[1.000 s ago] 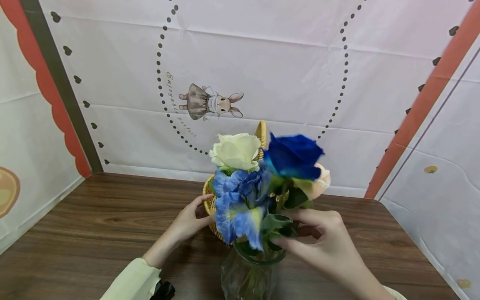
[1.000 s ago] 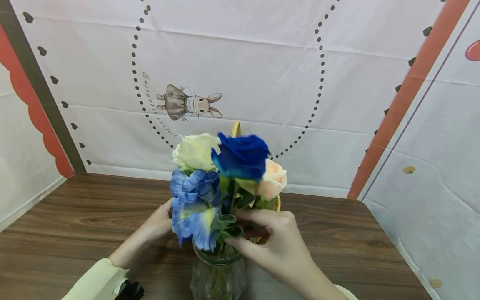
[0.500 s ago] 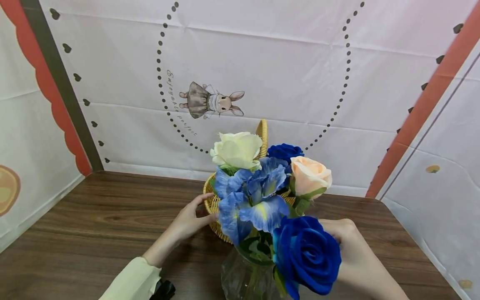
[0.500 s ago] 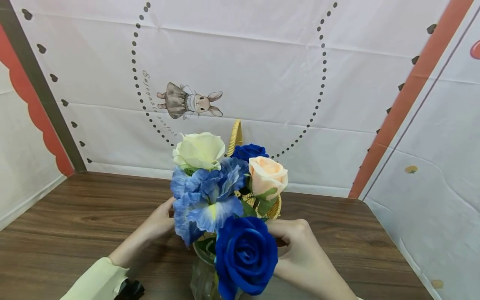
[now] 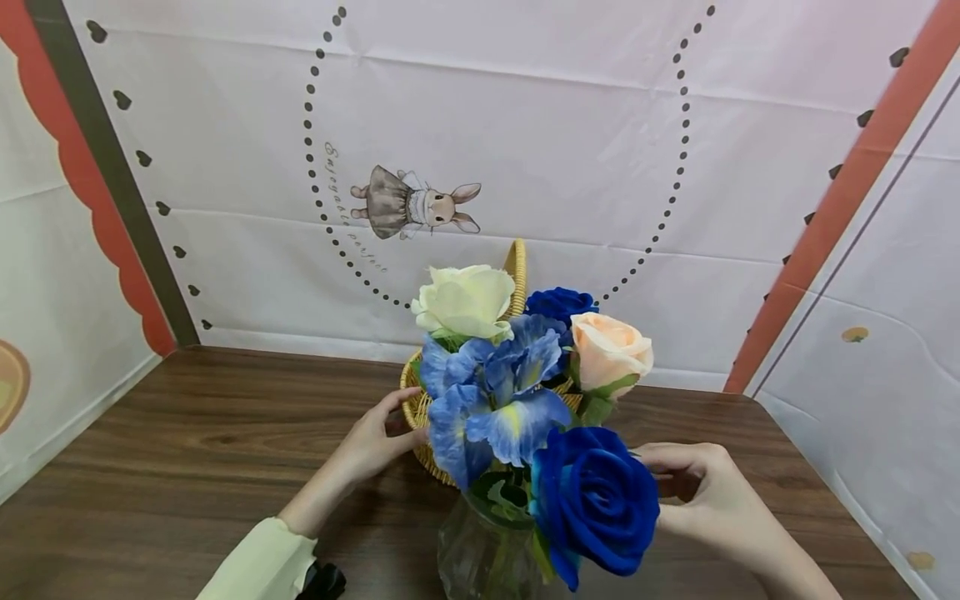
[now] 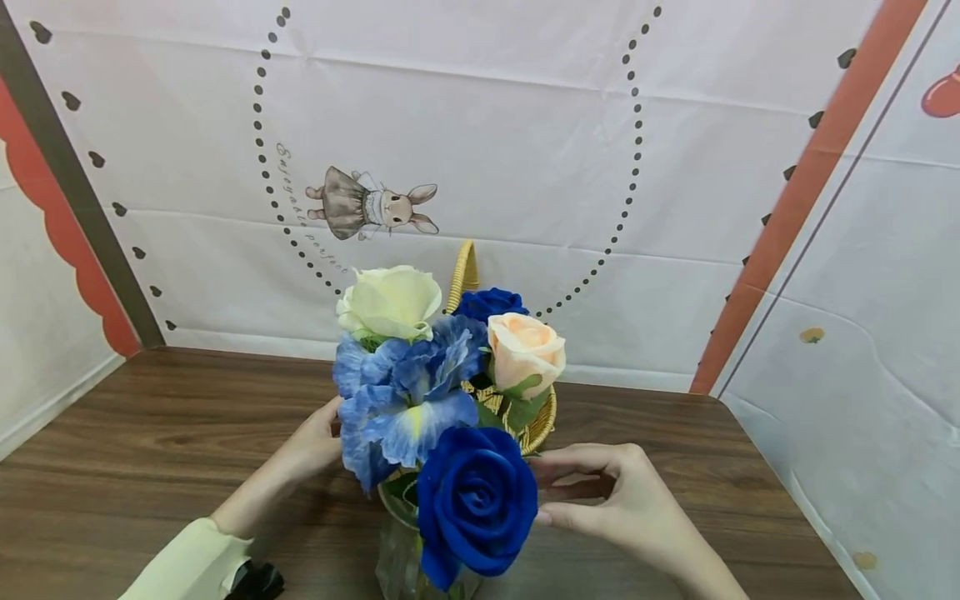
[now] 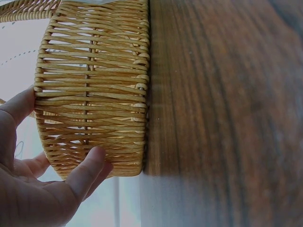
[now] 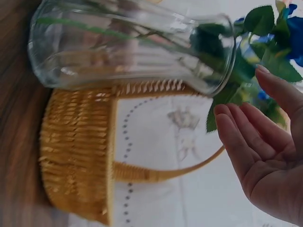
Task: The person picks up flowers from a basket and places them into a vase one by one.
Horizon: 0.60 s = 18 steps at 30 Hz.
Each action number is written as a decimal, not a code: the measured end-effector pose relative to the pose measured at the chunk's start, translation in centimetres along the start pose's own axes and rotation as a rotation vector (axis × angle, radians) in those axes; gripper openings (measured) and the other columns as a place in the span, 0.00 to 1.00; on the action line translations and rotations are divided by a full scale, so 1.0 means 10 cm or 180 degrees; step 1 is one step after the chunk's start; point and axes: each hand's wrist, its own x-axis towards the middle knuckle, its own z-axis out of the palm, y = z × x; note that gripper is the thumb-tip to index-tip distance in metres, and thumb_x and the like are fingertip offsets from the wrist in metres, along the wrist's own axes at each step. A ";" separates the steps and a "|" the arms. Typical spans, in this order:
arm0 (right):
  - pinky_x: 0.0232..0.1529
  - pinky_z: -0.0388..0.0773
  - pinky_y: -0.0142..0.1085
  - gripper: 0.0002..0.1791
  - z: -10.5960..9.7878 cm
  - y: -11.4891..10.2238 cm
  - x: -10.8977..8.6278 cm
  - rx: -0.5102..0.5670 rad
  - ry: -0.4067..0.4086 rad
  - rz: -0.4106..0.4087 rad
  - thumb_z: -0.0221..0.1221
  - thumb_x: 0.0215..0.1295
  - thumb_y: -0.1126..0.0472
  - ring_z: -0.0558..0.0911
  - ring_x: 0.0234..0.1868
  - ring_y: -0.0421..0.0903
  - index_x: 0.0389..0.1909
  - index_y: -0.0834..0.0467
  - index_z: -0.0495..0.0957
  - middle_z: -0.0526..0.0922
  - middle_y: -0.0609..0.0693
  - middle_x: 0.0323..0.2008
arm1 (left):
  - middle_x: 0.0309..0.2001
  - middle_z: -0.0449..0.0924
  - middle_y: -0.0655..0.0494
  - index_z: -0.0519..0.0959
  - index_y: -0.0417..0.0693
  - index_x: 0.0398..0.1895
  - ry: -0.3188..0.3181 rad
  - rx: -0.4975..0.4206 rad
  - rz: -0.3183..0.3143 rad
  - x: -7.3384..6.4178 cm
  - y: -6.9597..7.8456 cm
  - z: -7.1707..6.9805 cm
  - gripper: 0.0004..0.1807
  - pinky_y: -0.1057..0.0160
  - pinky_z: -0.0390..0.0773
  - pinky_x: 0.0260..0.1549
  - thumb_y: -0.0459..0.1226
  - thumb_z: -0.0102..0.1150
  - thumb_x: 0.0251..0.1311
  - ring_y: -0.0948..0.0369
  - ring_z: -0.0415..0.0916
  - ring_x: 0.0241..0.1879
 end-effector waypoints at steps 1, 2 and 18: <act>0.34 0.80 0.36 0.25 -0.02 0.03 -0.01 0.0051 0.0009 0.0011 0.56 0.49 0.85 0.81 0.42 0.42 0.48 0.62 0.78 0.82 0.48 0.44 | 0.65 0.58 0.38 0.63 0.51 0.65 -0.0001 0.0006 -0.0004 0.00 0.00 0.00 0.35 0.45 0.70 0.47 0.48 0.61 0.55 0.42 0.64 0.57; 0.34 0.80 0.36 0.26 -0.05 0.06 -0.02 0.0067 0.0037 0.0081 0.55 0.50 0.84 0.82 0.42 0.42 0.48 0.61 0.78 0.82 0.47 0.44 | 0.65 0.58 0.38 0.62 0.51 0.65 -0.0009 0.0013 -0.0008 0.00 -0.01 -0.01 0.35 0.45 0.70 0.47 0.48 0.61 0.55 0.42 0.64 0.57; 0.37 0.79 0.33 0.23 -0.32 0.29 -0.13 -0.0121 0.0467 0.0831 0.56 0.55 0.78 0.82 0.43 0.41 0.50 0.56 0.77 0.83 0.46 0.43 | 0.64 0.59 0.37 0.60 0.50 0.66 0.0053 0.0077 0.0057 -0.04 -0.03 -0.03 0.36 0.47 0.71 0.48 0.48 0.60 0.56 0.43 0.66 0.56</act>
